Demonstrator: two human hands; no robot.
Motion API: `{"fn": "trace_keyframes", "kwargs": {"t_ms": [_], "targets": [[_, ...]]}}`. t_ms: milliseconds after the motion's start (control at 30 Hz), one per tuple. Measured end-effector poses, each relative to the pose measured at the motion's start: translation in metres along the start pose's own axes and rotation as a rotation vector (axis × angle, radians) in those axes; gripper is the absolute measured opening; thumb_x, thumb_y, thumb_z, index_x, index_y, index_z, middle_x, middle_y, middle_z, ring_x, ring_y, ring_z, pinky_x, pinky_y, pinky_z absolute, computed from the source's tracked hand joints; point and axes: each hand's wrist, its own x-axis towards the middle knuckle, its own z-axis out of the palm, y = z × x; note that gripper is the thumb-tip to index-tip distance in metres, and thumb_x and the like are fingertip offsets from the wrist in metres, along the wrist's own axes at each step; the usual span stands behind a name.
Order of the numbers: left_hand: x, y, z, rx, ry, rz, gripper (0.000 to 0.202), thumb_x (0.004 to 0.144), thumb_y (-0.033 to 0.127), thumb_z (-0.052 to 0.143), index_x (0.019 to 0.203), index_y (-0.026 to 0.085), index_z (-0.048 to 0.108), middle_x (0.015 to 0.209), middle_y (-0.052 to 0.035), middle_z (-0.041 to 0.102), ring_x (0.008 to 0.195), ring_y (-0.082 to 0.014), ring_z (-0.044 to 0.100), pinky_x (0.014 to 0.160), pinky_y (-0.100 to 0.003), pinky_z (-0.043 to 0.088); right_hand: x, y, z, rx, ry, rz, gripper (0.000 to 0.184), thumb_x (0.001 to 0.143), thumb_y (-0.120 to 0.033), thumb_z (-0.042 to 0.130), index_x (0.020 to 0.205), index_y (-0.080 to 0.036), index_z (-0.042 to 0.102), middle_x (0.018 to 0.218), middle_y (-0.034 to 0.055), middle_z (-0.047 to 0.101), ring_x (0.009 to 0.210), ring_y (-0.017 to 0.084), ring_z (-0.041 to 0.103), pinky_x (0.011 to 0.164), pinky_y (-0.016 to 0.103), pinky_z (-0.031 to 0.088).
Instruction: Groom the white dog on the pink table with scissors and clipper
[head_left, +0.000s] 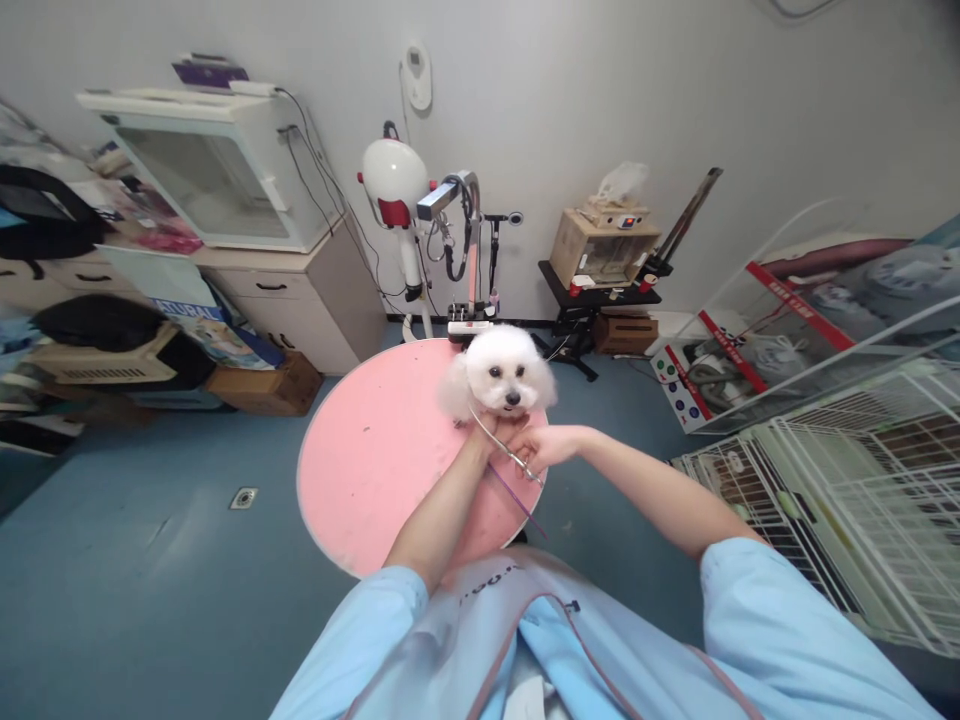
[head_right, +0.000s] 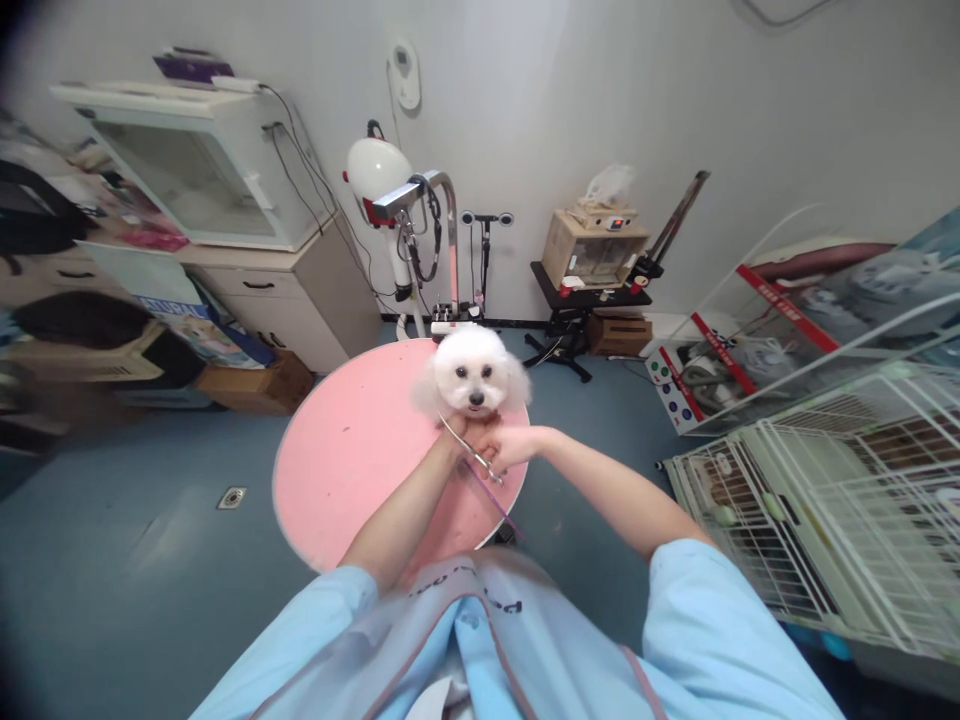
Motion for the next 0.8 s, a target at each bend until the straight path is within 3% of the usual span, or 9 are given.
{"fn": "trace_keyframes", "kwargs": {"t_ms": [100,167,233,300,433,533,633,733,800], "targets": [[0.007,0.003,-0.017,0.021,0.083,-0.038,0.025,0.092,0.015,0.043,0.073,0.010,0.059,0.062,-0.0070,0.058,0.062,-0.0162,0.058,0.065,-0.030,0.050,-0.005,0.028,0.030,-0.108,0.104,-0.055,0.015,0.060,-0.007,0.062,0.069,-0.015,0.052,0.056,-0.0085,0.044,0.052,0.004,0.039,0.046,0.016,0.031],[0.009,0.007,-0.018,0.026,0.101,-0.015,0.025,0.089,0.008,0.042,0.068,0.012,0.055,0.059,-0.0049,0.056,0.059,-0.0144,0.056,0.065,-0.029,0.050,-0.009,0.055,0.054,-0.011,0.175,-0.089,0.012,0.063,-0.010,0.059,0.072,-0.015,0.055,0.057,-0.0079,0.046,0.052,0.005,0.040,0.047,0.017,0.031],[0.009,0.012,-0.009,-0.015,0.058,0.022,0.020,0.089,0.010,0.044,0.073,0.012,0.057,0.065,-0.0053,0.059,0.060,-0.0140,0.057,0.063,-0.027,0.050,-0.011,0.084,0.076,0.136,0.325,-0.105,0.008,0.066,-0.018,0.061,0.071,-0.014,0.057,0.056,-0.0066,0.049,0.051,0.006,0.044,0.048,0.018,0.033],[0.005,0.017,0.005,-0.076,0.013,0.068,0.014,0.088,0.013,0.048,0.081,0.014,0.060,0.073,-0.0057,0.064,0.064,-0.0144,0.059,0.060,-0.025,0.049,-0.009,0.109,0.095,0.295,0.520,-0.051,0.015,0.069,-0.027,0.063,0.064,-0.015,0.055,0.049,-0.0059,0.049,0.047,0.008,0.046,0.047,0.019,0.034],[-0.007,0.024,0.023,-0.071,0.040,0.082,0.012,0.088,0.014,0.050,0.087,0.014,0.061,0.080,-0.0063,0.068,0.071,-0.0162,0.063,0.060,-0.026,0.051,0.004,0.137,0.116,0.547,0.789,0.079,0.026,0.075,-0.029,0.054,0.053,-0.017,0.048,0.041,-0.0044,0.046,0.039,0.008,0.043,0.043,0.020,0.031],[-0.015,0.028,0.026,-0.006,0.099,0.090,0.014,0.089,0.015,0.048,0.093,0.013,0.062,0.082,-0.0073,0.068,0.074,-0.0167,0.064,0.063,-0.027,0.053,0.015,0.138,0.117,0.657,0.785,0.069,0.025,0.077,-0.027,0.051,0.055,-0.017,0.049,0.046,-0.0019,0.052,0.041,0.007,0.045,0.044,0.020,0.032],[-0.021,0.033,0.029,0.057,0.113,0.125,0.018,0.089,0.013,0.049,0.102,0.011,0.062,0.088,-0.0087,0.070,0.080,-0.0173,0.066,0.066,-0.026,0.055,0.021,0.123,0.113,0.841,0.718,0.044,0.021,0.080,-0.037,0.052,0.073,-0.018,0.052,0.061,0.0010,0.062,0.049,0.011,0.057,0.050,0.023,0.041],[-0.023,0.035,0.034,0.113,0.129,0.123,0.019,0.087,0.011,0.053,0.104,0.010,0.062,0.088,-0.0089,0.070,0.079,-0.0172,0.067,0.065,-0.025,0.056,0.018,0.090,0.104,1.178,0.523,-0.127,0.032,0.071,-0.038,0.068,0.091,-0.020,0.051,0.085,0.0043,0.069,0.073,0.016,0.068,0.068,0.030,0.050],[-0.023,0.035,0.035,0.141,0.149,0.114,0.017,0.085,0.009,0.053,0.100,0.010,0.062,0.082,-0.0076,0.070,0.072,-0.0160,0.067,0.061,-0.024,0.055,0.012,0.058,0.096,1.308,0.485,-0.232,0.045,0.057,-0.026,0.079,0.092,-0.020,0.051,0.092,0.0050,0.070,0.081,0.017,0.068,0.076,0.032,0.050]]}}
